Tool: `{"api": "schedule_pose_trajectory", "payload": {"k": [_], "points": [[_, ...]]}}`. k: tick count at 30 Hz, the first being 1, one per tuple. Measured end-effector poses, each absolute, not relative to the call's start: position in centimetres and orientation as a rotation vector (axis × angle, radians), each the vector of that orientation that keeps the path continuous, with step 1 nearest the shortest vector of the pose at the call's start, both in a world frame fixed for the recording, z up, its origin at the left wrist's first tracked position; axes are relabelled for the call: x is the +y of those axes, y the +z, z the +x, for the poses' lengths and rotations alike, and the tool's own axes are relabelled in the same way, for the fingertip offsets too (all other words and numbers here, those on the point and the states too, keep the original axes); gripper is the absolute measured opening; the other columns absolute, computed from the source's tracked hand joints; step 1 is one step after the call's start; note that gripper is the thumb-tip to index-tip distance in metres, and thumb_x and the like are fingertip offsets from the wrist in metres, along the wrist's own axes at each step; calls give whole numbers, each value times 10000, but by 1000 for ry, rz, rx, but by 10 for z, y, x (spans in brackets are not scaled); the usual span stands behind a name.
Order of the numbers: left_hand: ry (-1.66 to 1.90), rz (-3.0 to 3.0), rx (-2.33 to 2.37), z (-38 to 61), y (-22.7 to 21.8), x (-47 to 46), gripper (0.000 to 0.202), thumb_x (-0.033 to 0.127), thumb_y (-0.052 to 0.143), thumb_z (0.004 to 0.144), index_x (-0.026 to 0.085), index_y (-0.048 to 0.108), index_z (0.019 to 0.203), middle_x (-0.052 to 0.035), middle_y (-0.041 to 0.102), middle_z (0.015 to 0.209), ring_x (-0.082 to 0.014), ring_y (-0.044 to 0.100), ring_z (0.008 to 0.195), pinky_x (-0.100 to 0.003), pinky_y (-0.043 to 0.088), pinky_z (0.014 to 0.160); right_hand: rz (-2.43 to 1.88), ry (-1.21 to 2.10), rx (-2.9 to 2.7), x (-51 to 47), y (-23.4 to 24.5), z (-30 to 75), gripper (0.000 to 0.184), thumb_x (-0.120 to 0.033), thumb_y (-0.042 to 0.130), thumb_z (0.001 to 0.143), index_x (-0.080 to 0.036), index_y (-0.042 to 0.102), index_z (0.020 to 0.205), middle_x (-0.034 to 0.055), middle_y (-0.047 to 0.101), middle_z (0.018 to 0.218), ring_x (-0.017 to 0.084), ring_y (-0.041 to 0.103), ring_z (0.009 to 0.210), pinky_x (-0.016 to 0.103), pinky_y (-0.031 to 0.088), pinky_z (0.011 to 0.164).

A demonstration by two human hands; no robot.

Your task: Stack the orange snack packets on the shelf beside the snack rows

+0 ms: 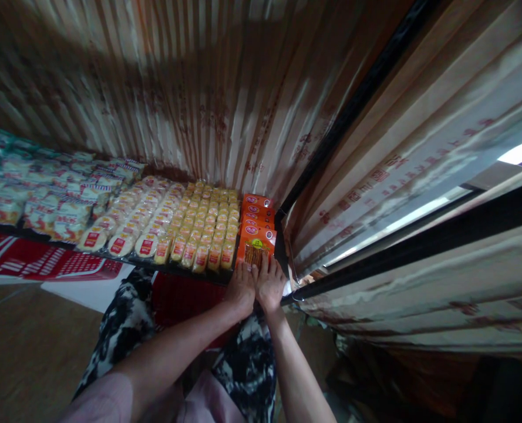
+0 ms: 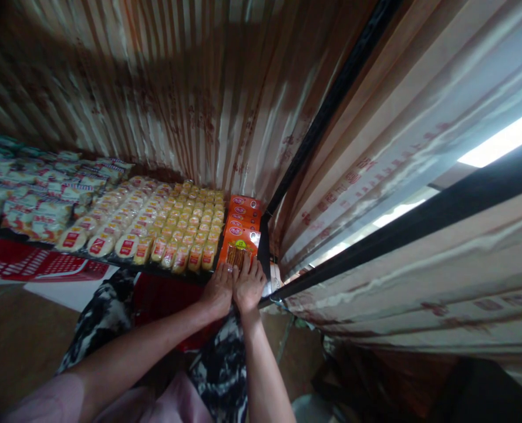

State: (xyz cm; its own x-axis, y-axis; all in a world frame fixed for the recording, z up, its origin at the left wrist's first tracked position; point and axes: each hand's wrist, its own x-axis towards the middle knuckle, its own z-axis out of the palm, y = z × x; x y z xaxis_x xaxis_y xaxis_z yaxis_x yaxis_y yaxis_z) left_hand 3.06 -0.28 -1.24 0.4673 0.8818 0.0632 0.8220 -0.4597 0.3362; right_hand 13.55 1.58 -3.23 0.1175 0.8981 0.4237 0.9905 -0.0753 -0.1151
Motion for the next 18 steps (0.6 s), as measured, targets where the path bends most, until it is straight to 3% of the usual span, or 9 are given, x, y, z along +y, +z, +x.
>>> {"api": "schedule_pose_trajectory", "payload": {"k": [8, 12, 14, 18], "points": [[445, 2402, 1476, 27, -15, -8, 659, 150, 450, 794, -58, 282, 1396, -287, 279, 1474, -347, 166, 1415, -513, 216, 1147, -1908, -279, -1746, 16, -29, 138, 514, -376, 346, 945, -93, 442, 1363, 235, 402, 1414, 329, 353, 1297, 518, 332, 1015], [571, 2425, 1384, 22, -19, -13, 752, 152, 518, 721, -78, 265, 1390, -295, 224, 1493, -351, 103, 1427, -524, 197, 1154, -1677, -190, -1578, 4, -28, 138, 461, -369, 366, 937, -133, 472, 1319, 190, 397, 1411, 309, 322, 1313, 563, 289, 1050], [665, 2475, 1288, 16, -24, -20, 695, 158, 514, 744, -79, 318, 1367, -288, 266, 1483, -346, 138, 1424, -492, 211, 1160, -1568, -153, -1518, -10, -28, 131, 419, -347, 381, 933, -189, 472, 1310, 150, 425, 1387, 285, 355, 1295, 560, 301, 1050], [873, 2530, 1030, -4, -40, -41, 472, 179, 419, 863, 24, 458, 1307, -205, 466, 1393, -270, 307, 1384, -425, 325, 1122, -1483, -31, -1536, -48, -36, 108, 367, -246, 359, 932, -240, 513, 1265, 132, 534, 1268, 274, 453, 1223, 555, 367, 999]]}}
